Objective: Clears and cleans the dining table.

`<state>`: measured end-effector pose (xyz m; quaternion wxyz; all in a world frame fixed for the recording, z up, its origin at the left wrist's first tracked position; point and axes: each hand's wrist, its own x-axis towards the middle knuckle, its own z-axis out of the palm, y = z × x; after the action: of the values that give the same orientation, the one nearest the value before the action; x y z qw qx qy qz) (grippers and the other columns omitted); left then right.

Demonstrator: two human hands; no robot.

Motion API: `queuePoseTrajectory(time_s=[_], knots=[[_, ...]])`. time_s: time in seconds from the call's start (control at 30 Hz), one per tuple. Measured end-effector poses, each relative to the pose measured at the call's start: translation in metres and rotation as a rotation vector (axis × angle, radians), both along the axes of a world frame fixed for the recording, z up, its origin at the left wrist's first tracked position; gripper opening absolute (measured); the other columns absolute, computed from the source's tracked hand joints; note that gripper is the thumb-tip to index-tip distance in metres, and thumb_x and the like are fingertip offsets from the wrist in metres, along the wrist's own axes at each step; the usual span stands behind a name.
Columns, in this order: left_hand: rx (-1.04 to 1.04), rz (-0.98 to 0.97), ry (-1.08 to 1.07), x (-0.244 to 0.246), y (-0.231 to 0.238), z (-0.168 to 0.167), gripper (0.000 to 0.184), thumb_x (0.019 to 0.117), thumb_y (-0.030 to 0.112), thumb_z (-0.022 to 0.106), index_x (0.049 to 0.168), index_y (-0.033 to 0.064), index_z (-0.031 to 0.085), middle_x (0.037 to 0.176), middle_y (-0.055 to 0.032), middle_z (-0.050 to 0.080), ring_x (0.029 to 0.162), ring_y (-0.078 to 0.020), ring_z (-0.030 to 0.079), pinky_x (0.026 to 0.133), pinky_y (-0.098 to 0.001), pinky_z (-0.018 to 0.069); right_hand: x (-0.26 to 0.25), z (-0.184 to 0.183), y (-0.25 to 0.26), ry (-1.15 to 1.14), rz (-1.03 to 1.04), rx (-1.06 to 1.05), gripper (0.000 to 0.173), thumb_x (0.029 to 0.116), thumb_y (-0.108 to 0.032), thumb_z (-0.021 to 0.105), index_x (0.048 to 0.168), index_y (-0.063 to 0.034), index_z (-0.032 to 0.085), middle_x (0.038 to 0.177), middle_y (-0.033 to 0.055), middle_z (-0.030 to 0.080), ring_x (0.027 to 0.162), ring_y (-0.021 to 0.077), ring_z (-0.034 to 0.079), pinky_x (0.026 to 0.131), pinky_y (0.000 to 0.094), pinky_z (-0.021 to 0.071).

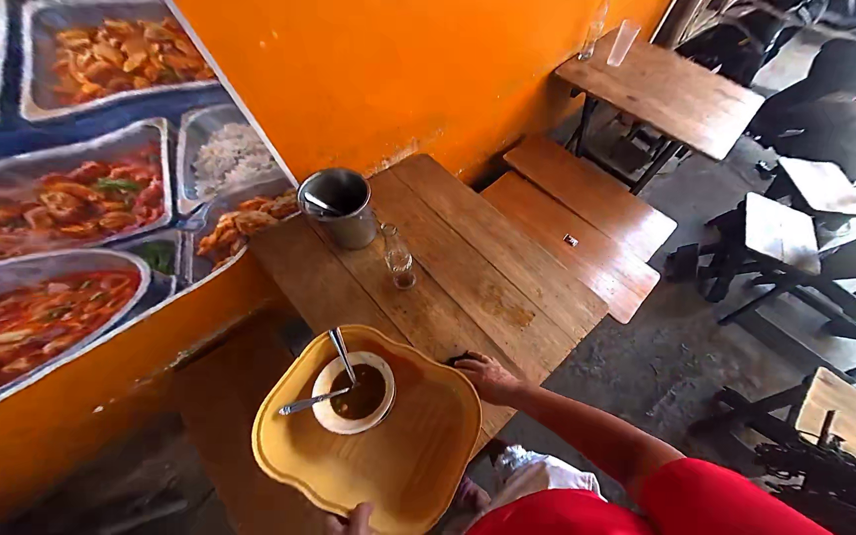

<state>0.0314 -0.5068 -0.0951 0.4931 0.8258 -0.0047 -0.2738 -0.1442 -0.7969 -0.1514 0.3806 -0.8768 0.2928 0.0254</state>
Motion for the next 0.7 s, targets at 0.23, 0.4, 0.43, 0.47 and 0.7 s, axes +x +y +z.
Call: queuePoseTrajectory(time_s=[0.23, 0.4, 0.43, 0.47, 0.7], knots=[[0.011, 0.144, 0.026, -0.006, -0.017, 0.004, 0.064, 0.0944, 0.009, 0.066, 0.149, -0.0052, 0.034, 0.136, -0.0270, 0.054, 0.119, -0.0287, 0.060, 0.098, -0.0449, 0.0530, -0.037, -0.028, -0.012, -0.112, -0.063, -0.280, 0.032, 0.1024, -0.009, 0.055, 0.132, -0.0025, 0.066, 0.143, 0.0186, 0.061, 0.144, 0.0445, 0.044, 0.122, 0.0609, 0.0283], [0.167, 0.075, 0.006, -0.018, -0.029, 0.008, 0.082, 0.0835, 0.000, 0.065, 0.155, -0.0054, 0.027, 0.143, -0.0308, 0.051, 0.126, -0.0344, 0.057, 0.103, -0.0493, 0.0498, -0.011, -0.039, -0.119, -0.075, -0.122, -0.299, 0.038, 0.1006, -0.004, 0.054, 0.137, -0.0059, 0.065, 0.146, 0.0165, 0.059, 0.145, 0.0393, 0.044, 0.123, 0.0598, 0.0264], [0.186, 0.082, 0.014, -0.020, -0.035, 0.008, 0.083, 0.0817, 0.000, 0.064, 0.155, -0.0059, 0.027, 0.142, -0.0309, 0.052, 0.125, -0.0344, 0.058, 0.102, -0.0497, 0.0504, 0.002, -0.045, -0.151, -0.080, -0.134, -0.305, 0.041, 0.0974, -0.002, 0.059, 0.138, -0.0063, 0.064, 0.147, 0.0169, 0.058, 0.146, 0.0392, 0.043, 0.123, 0.0596, 0.0261], [0.189, 0.099, 0.024, -0.024, -0.041, 0.007, 0.083, 0.0806, 0.000, 0.064, 0.155, -0.0062, 0.028, 0.140, -0.0302, 0.053, 0.123, -0.0330, 0.059, 0.100, -0.0491, 0.0520, 0.016, -0.049, -0.184, -0.104, -0.150, -0.323, 0.042, 0.0955, 0.000, 0.061, 0.137, -0.0061, 0.065, 0.146, 0.0175, 0.059, 0.144, 0.0395, 0.045, 0.123, 0.0598, 0.0276], [0.181, 0.318, 0.064, -0.061, -0.095, -0.002, 0.073, 0.0777, -0.006, 0.062, 0.146, -0.0065, 0.037, 0.129, -0.0259, 0.057, 0.110, -0.0265, 0.061, 0.090, -0.0438, 0.0553, 0.107, -0.031, -0.352, -0.032, -0.198, -0.266, 0.045, 0.1020, 0.001, 0.048, 0.146, -0.0064, 0.056, 0.153, 0.0180, 0.051, 0.150, 0.0422, 0.035, 0.124, 0.0609, 0.0229]])
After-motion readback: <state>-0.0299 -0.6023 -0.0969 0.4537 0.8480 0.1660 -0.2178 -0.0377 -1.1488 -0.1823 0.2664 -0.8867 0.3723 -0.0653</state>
